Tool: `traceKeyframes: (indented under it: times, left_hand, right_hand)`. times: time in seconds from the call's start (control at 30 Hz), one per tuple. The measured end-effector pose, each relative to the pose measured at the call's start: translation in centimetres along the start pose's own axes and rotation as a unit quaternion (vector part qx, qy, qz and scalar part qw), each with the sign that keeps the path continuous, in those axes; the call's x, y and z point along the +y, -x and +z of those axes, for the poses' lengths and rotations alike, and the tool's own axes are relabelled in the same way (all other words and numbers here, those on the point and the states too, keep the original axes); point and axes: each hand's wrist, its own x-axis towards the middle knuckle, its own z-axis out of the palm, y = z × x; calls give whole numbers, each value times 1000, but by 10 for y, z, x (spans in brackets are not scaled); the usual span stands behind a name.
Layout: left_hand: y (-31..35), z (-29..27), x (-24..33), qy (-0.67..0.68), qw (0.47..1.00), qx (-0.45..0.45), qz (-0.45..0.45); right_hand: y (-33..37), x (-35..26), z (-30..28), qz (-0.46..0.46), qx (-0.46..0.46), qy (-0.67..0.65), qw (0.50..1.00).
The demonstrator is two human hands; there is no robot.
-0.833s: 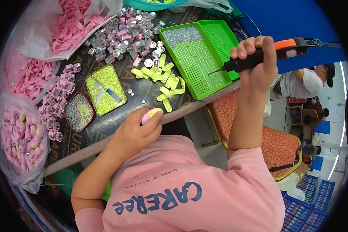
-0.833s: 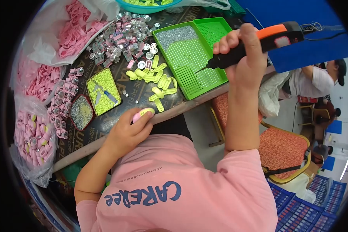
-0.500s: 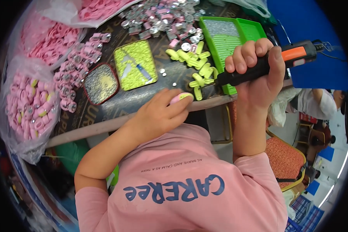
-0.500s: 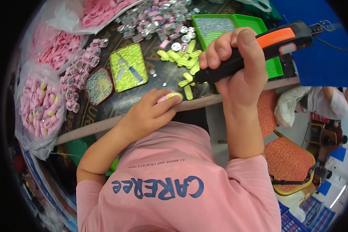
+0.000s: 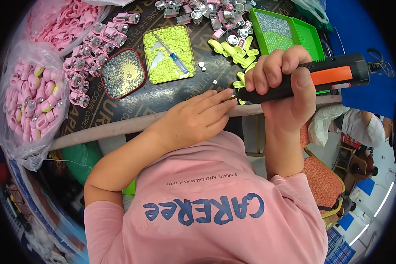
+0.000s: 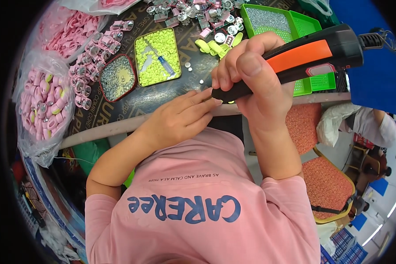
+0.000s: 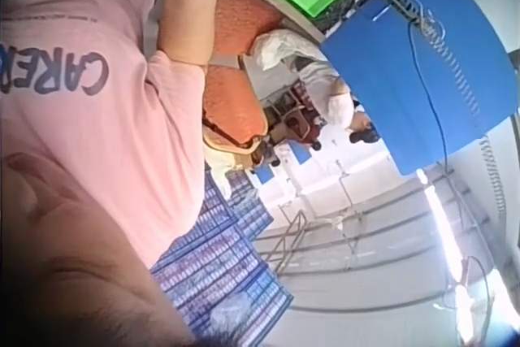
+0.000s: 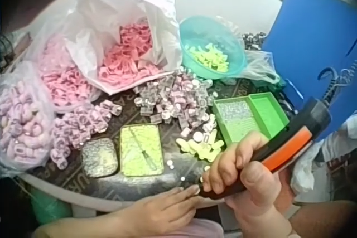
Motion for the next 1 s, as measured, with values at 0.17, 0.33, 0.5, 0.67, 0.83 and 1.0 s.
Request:
traceKeyframes:
  times: [0.17, 0.33, 0.5, 0.67, 0.83, 1.0]
  left_hand:
    - [0, 4, 2, 1, 1000, 12, -16]
    - [0, 3, 3, -8, 1000, 11, -15]
    - [-1, 4, 4, -11, 1000, 13, -19]
    - [0, 3, 3, -15, 1000, 2, -14]
    - [0, 3, 3, -14, 1000, 0, -14]
    - [0, 4, 2, -8, 1000, 0, -9]
  right_hand:
    - [3, -1, -1, 3, 1, 9, 1000]
    - [2, -8, -2, 6, 3, 56, 998]
    - [1, -9, -4, 2, -1, 65, 998]
    - [-1, -7, -4, -3, -19, 49, 999]
    - [-2, -6, -6, 6, -39, 59, 997]
    - [-3, -7, -3, 7, -40, 59, 997]
